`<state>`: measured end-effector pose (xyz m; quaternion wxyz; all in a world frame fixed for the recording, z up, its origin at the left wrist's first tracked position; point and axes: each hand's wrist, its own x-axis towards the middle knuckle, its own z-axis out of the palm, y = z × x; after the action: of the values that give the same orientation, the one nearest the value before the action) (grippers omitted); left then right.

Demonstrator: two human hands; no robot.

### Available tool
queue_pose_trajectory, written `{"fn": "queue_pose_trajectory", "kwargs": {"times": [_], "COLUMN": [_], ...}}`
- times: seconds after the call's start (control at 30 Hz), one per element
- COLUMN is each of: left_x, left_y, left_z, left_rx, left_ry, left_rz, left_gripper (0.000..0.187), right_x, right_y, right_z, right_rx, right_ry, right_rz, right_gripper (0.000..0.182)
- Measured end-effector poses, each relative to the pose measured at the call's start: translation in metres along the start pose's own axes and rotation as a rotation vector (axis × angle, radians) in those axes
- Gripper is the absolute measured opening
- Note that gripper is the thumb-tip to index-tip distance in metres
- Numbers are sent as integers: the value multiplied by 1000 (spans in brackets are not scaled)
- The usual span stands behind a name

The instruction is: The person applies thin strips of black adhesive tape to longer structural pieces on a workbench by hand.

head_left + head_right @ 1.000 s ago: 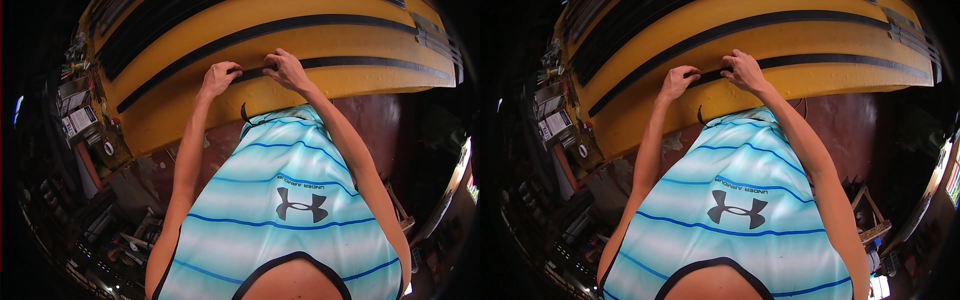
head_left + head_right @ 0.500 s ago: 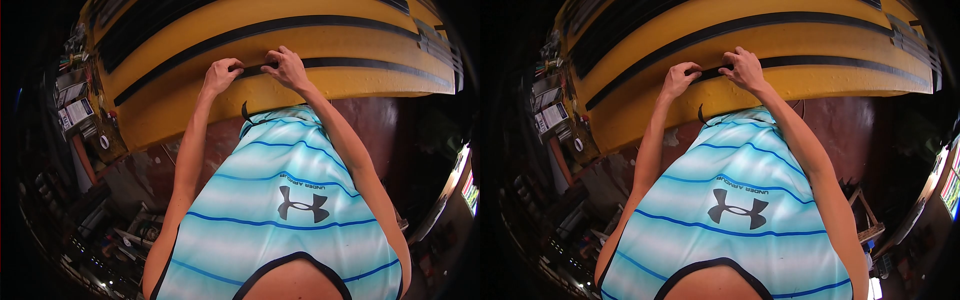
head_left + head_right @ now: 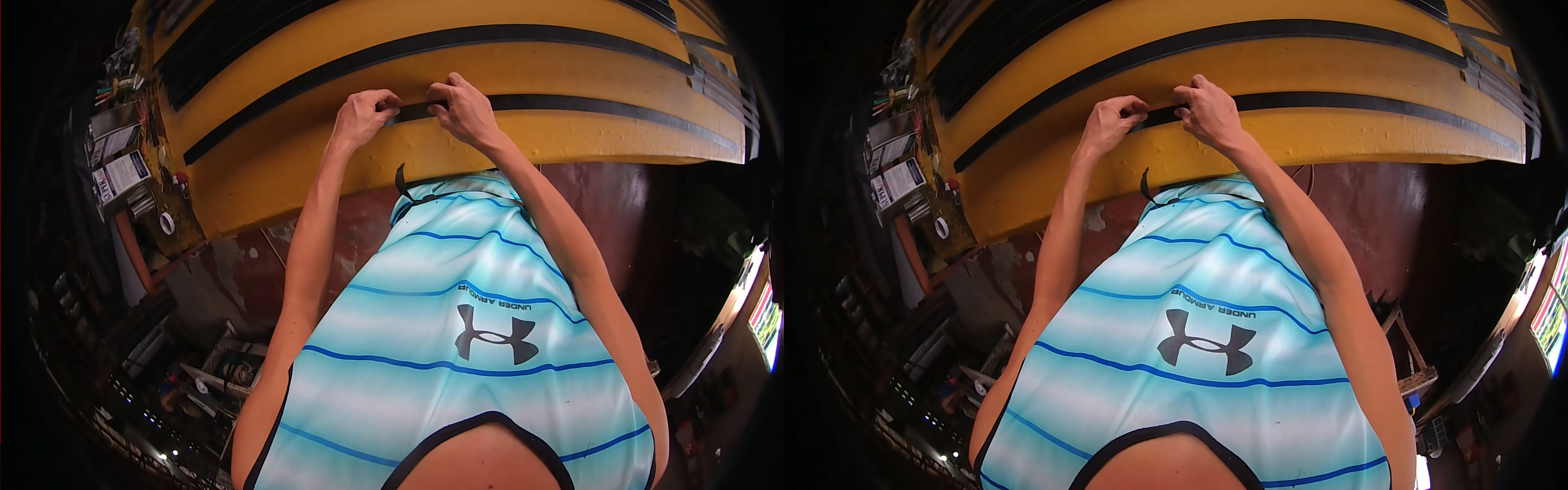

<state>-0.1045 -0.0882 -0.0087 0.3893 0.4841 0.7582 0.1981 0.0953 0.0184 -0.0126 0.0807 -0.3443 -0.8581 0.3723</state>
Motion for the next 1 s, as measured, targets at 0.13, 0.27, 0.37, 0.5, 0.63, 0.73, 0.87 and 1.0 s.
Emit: {"fn": "queue_pose_trajectory", "kwargs": {"times": [0.13, 0.27, 0.37, 0.5, 0.63, 0.73, 0.87, 1.0], "left_x": [-1, 0, 0, 0, -1, -2, -2, -8], "left_y": [0, -4, -6, -7, -8, -8, -10, -9], "left_z": [1, 3, 4, 7, 8, 8, 2, -13], "left_rx": [-9, 4, -13, 13, 27, 49, 8, -5], "left_ry": [16, 30, 41, 58, 74, 63, 32, -30], "left_rz": [5, 25, 39, 66, 96, 84, 76, 101], "left_gripper": [21, 20, 19, 19, 19, 19, 20, 26], "right_x": [0, 5, 6, 6, 9, 11, 11, 10], "right_y": [-1, -1, -3, -5, -6, -6, -11, -14], "right_z": [5, 11, 7, 7, 8, 9, 8, 10], "right_rx": [16, 9, 30, 58, 52, 14, -16, -41], "right_ry": [21, 8, -42, -47, -17, -21, -48, -47], "right_rz": [0, -50, -11, 18, 11, 1, -3, -72], "right_gripper": [14, 16, 17, 18, 26, 23, 21, 16]}}
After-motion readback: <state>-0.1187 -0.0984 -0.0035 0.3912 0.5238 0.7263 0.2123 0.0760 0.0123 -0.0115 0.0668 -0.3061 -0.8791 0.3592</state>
